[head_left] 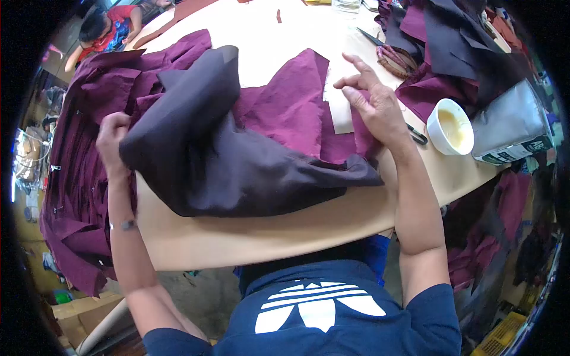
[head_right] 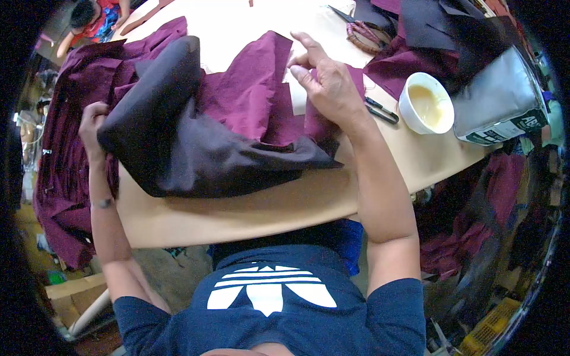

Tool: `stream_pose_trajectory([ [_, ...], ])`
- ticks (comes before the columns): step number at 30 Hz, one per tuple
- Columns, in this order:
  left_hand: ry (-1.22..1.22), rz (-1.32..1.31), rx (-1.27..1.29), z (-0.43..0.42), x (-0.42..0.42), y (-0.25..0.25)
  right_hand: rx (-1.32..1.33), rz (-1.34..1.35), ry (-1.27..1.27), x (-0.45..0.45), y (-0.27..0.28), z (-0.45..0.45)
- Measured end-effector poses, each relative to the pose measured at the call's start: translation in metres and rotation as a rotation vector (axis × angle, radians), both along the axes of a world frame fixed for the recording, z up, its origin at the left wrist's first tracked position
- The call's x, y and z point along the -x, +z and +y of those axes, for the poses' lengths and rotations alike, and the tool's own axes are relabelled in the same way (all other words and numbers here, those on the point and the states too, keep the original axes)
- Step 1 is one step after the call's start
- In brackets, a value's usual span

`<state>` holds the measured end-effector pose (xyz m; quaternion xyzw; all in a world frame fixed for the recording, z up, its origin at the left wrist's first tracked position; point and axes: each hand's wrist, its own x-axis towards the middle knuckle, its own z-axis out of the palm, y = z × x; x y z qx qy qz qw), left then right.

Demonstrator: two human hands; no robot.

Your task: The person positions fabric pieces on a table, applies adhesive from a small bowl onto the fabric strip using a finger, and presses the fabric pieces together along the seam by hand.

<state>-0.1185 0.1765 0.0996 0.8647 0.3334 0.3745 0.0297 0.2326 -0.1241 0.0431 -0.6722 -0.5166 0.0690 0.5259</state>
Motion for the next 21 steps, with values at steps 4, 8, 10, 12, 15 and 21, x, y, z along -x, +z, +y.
stream_pose_trajectory([
  [4,-0.258,-0.333,-0.022,-0.097,-0.042,0.015,-0.014,0.154,0.081,-0.011,0.004,-0.008],
  [8,-0.581,0.471,-0.144,-0.215,-0.096,-0.016,0.329,0.177,0.214,0.001,0.018,-0.014],
  [10,-0.623,0.503,-0.083,-0.227,-0.104,-0.050,0.444,0.067,0.213,0.012,0.016,-0.014],
  [12,-0.606,0.549,-0.159,-0.208,-0.103,-0.069,0.370,-0.140,0.234,0.012,0.006,-0.010],
  [15,-0.628,0.609,-0.341,-0.165,-0.091,-0.065,0.269,-0.229,0.283,0.014,-0.006,-0.005],
  [21,-0.306,0.662,-0.566,-0.079,-0.055,-0.053,0.337,-0.212,0.374,0.032,-0.004,-0.001],
])
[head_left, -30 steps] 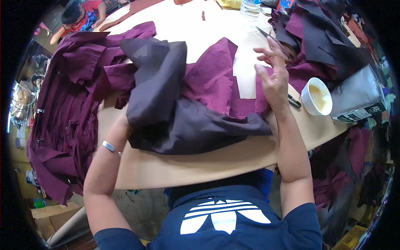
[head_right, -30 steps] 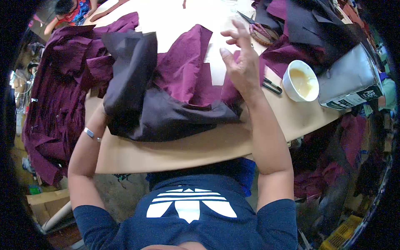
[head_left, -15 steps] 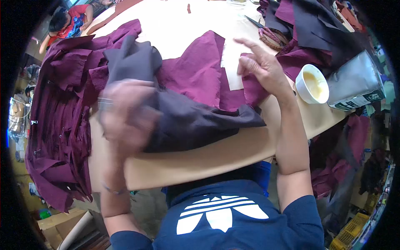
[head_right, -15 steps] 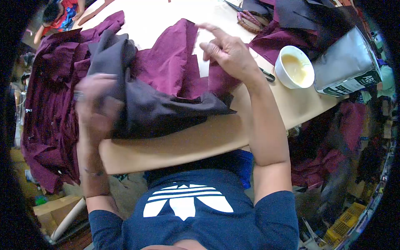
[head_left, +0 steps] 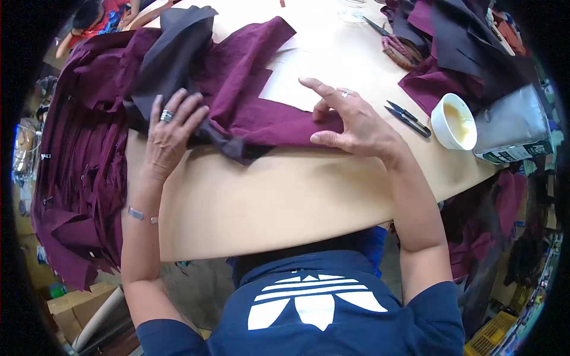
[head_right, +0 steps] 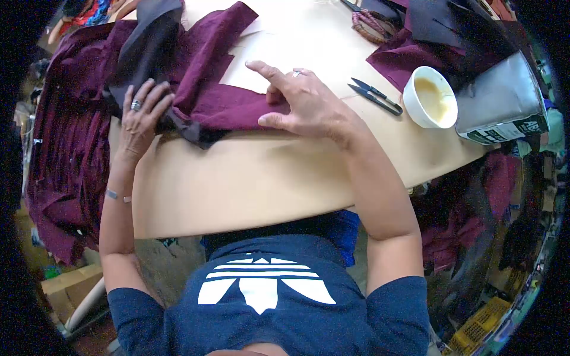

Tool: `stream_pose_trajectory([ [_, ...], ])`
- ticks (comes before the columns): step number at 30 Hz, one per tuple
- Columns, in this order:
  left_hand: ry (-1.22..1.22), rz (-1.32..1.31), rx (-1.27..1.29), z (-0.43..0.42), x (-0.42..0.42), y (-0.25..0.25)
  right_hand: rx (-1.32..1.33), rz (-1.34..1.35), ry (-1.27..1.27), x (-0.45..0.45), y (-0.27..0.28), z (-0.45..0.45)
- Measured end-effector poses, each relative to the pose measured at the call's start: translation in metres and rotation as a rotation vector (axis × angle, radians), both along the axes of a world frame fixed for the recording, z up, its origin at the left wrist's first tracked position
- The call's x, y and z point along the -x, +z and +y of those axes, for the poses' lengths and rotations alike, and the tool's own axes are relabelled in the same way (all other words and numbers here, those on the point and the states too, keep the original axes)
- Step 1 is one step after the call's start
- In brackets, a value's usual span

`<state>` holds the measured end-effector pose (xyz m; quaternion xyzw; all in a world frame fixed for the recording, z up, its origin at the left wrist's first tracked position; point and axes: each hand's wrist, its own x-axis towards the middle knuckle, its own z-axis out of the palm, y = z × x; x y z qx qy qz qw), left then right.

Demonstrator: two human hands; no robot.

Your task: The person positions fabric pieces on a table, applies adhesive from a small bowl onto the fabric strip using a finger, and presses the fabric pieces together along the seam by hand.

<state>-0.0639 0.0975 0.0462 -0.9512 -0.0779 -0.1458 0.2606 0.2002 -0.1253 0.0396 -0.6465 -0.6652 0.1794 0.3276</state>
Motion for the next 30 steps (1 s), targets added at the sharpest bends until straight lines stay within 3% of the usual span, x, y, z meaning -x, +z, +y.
stream_pose_trajectory([
  [3,0.148,-0.188,0.121,-0.022,0.001,0.011,-0.164,-0.037,0.029,0.005,-0.011,0.005],
  [6,-0.145,-0.327,0.217,-0.059,0.001,0.008,-0.179,-0.157,-0.015,0.019,-0.009,0.004],
  [10,-0.419,-0.041,0.538,-0.119,0.012,-0.007,-0.090,-0.044,-0.004,0.029,-0.006,0.003],
  [13,-0.363,0.054,0.836,-0.139,0.001,-0.021,-0.209,-0.086,0.001,0.033,-0.010,0.006],
  [16,-0.342,-0.053,1.024,-0.143,-0.008,-0.024,0.046,0.497,-0.007,0.038,0.006,0.004],
  [17,-0.230,-0.051,1.134,-0.145,-0.009,-0.020,0.015,0.762,0.041,0.040,0.007,0.005],
  [20,0.140,-0.388,1.649,-0.130,-0.024,-0.033,-0.197,1.241,0.102,0.046,0.014,0.011],
  [23,-0.034,-0.800,2.393,-0.094,-0.046,-0.032,-0.189,1.190,0.115,0.049,0.025,0.002],
  [26,-0.156,-1.102,2.681,-0.070,-0.048,-0.054,0.003,1.038,0.273,0.046,0.024,-0.007],
  [27,-0.566,-0.875,2.850,-0.058,-0.044,-0.068,0.059,1.034,0.293,0.050,0.027,-0.008],
  [30,-0.395,-1.109,2.693,-0.066,-0.061,-0.060,0.045,0.968,0.324,0.048,0.022,-0.002],
])
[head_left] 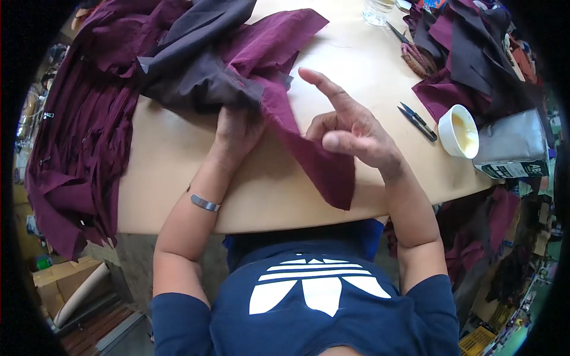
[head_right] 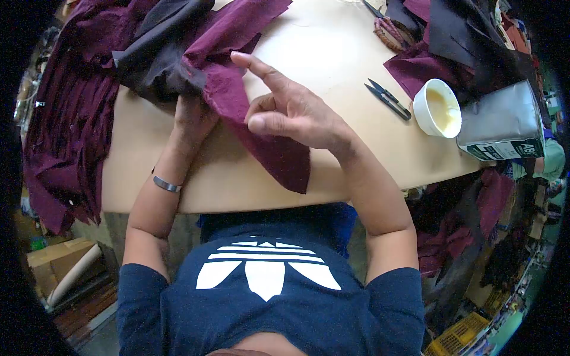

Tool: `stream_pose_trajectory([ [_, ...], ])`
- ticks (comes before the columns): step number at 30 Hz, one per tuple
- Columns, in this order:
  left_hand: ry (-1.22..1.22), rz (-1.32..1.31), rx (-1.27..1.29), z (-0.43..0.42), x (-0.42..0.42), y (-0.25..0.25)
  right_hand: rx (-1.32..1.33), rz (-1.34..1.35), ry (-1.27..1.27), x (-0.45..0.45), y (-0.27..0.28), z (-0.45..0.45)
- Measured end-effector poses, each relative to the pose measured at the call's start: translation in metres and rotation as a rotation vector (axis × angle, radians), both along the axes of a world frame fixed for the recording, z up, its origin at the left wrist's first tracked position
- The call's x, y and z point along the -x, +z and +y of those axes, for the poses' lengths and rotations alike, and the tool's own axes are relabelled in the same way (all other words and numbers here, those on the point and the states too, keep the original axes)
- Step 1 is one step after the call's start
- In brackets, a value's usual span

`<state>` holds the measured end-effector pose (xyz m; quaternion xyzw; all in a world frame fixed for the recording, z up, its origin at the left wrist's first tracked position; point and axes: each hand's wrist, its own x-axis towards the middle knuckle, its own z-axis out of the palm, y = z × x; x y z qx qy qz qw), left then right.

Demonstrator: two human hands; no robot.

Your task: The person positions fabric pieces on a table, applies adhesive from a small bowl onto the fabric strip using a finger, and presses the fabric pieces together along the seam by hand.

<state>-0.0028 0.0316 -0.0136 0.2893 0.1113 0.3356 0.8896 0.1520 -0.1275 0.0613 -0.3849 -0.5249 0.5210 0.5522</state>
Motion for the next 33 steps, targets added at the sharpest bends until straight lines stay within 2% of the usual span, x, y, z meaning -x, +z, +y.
stream_pose_trajectory([
  [2,-0.046,-0.028,0.017,-0.001,-0.001,0.004,-0.001,-0.011,-0.086,0.000,-0.008,0.006],
  [6,-0.234,-0.119,-0.034,0.000,0.000,0.006,0.005,-0.228,-0.421,0.010,-0.023,0.028],
  [7,-0.226,-0.104,-0.041,0.000,-0.003,0.008,-0.032,-0.352,-0.487,0.012,-0.025,0.035],
  [10,-0.171,-0.047,-0.080,0.000,-0.003,0.015,-0.004,-0.486,-0.546,0.016,-0.029,0.051],
  [12,-0.110,0.001,-0.112,-0.004,0.001,0.013,0.072,-0.426,-0.547,0.018,-0.029,0.055],
  [14,-0.122,-0.118,-0.134,0.002,0.002,0.005,0.060,-0.308,-0.547,0.020,-0.037,0.071],
  [18,-0.013,-0.086,-0.166,0.009,-0.001,0.001,0.014,-0.334,-0.529,0.032,-0.028,0.078],
  [20,0.063,-0.043,-0.195,0.010,-0.002,0.000,-0.056,-0.295,-0.583,0.032,-0.033,0.084],
  [24,0.262,0.142,-0.308,0.020,0.001,-0.019,-0.143,-0.492,-0.746,0.023,-0.025,0.082],
  [26,0.334,0.277,-0.455,0.030,0.005,-0.038,-0.105,-0.389,-0.762,0.011,-0.033,0.086],
  [27,0.353,0.333,-0.518,0.033,0.008,-0.045,-0.101,-0.427,-0.751,0.009,-0.034,0.086],
  [30,0.411,0.506,-0.663,0.040,0.012,-0.038,-0.101,-0.341,-0.730,0.009,-0.038,0.094],
  [31,0.406,0.429,-0.291,0.018,0.001,-0.003,-0.048,-0.311,-0.719,0.012,-0.034,0.098],
  [33,0.308,0.203,-0.010,0.009,-0.005,0.005,0.058,-0.250,-0.693,0.020,-0.024,0.106],
])
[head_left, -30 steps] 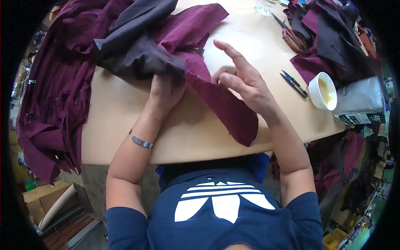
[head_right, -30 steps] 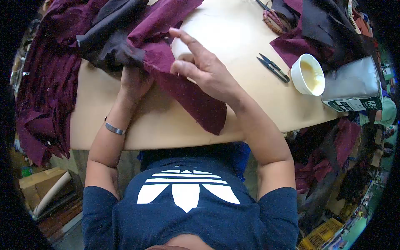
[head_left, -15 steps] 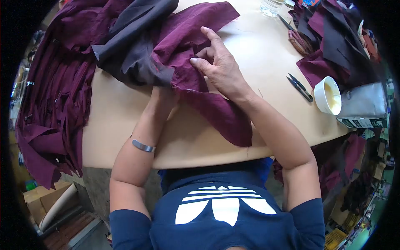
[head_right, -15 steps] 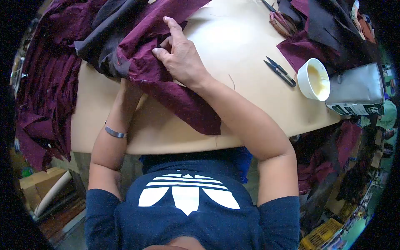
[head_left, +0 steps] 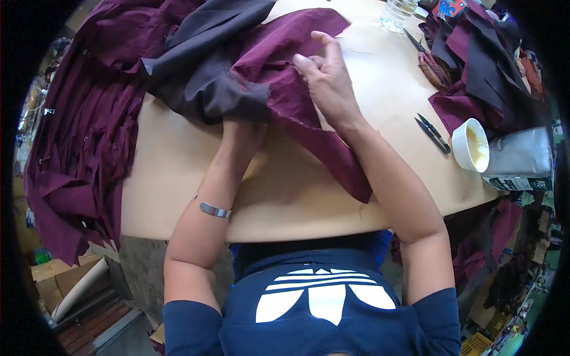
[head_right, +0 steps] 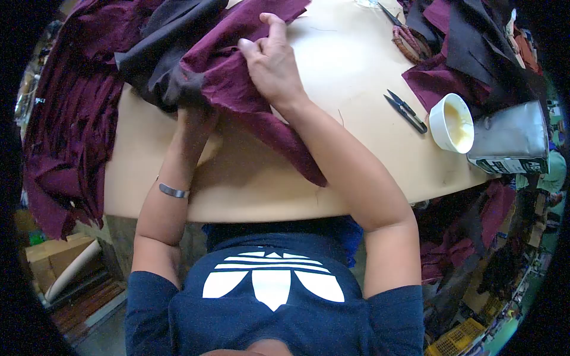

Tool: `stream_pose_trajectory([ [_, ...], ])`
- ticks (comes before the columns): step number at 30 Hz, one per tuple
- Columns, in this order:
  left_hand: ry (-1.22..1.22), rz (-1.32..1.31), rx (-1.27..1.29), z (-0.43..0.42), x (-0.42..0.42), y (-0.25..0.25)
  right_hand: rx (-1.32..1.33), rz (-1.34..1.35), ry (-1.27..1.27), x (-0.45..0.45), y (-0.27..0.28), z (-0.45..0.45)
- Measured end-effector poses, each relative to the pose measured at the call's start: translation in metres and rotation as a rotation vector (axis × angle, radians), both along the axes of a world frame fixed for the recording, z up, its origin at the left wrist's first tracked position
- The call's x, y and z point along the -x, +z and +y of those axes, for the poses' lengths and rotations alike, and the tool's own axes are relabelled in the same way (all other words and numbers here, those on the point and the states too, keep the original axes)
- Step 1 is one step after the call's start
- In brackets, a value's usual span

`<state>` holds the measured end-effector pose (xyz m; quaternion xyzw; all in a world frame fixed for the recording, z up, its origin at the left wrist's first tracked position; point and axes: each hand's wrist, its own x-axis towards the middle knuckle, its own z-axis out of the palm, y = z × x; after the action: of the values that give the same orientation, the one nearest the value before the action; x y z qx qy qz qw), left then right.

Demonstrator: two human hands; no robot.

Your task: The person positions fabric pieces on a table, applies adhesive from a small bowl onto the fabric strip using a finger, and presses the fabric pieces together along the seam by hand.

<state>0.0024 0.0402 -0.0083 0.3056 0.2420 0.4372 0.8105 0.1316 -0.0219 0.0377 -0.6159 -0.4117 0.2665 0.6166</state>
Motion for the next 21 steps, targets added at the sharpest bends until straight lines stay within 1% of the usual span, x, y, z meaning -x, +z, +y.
stream_pose_trajectory([
  [1,-0.092,-0.129,-0.110,0.011,-0.002,-0.017,0.010,0.021,0.013,0.007,0.004,0.002],
  [3,-0.211,-0.211,-0.291,0.018,0.003,-0.010,0.017,0.066,0.050,0.021,0.014,0.007],
  [4,-0.238,-0.164,-0.351,0.008,0.008,0.006,-0.014,0.096,0.104,0.023,0.010,0.012],
  [6,-0.350,-0.438,-0.040,0.006,0.012,0.006,-0.169,0.107,0.089,0.025,0.003,0.022],
  [7,-0.387,-0.439,0.037,0.008,0.018,0.008,-0.241,0.114,0.080,0.025,0.003,0.024],
  [8,-0.424,-0.440,0.117,0.008,0.024,0.010,-0.105,-0.011,0.072,0.022,0.011,0.020],
  [9,-0.462,-0.441,0.198,0.008,0.031,0.011,-0.140,-0.079,0.016,0.020,0.008,0.022],
  [10,-0.509,-0.465,0.219,0.007,0.037,0.014,-0.178,-0.261,-0.026,0.014,0.005,0.022],
  [11,-0.386,-0.236,0.049,0.006,0.036,0.023,-0.214,-0.443,-0.069,0.004,0.000,0.022],
  [13,-0.129,0.222,-0.279,0.004,0.027,0.045,-0.269,-0.553,-0.220,-0.022,-0.008,0.021],
  [14,-0.087,0.372,-0.582,0.009,0.027,0.049,-0.114,-0.543,-0.239,-0.031,0.006,0.004],
  [15,-0.059,0.588,-0.988,0.024,0.024,0.049,-0.101,-0.631,-0.315,-0.050,0.002,0.002],
  [17,0.008,1.259,-1.433,0.040,0.011,0.049,-0.045,-0.769,-0.330,-0.072,-0.003,-0.006],
  [20,0.109,1.341,-1.700,0.071,-0.029,0.033,-0.240,-1.080,-0.485,-0.083,-0.014,0.009],
  [21,0.091,1.244,-1.572,0.071,-0.033,0.026,-0.119,-1.064,-0.493,-0.086,-0.021,0.010],
])
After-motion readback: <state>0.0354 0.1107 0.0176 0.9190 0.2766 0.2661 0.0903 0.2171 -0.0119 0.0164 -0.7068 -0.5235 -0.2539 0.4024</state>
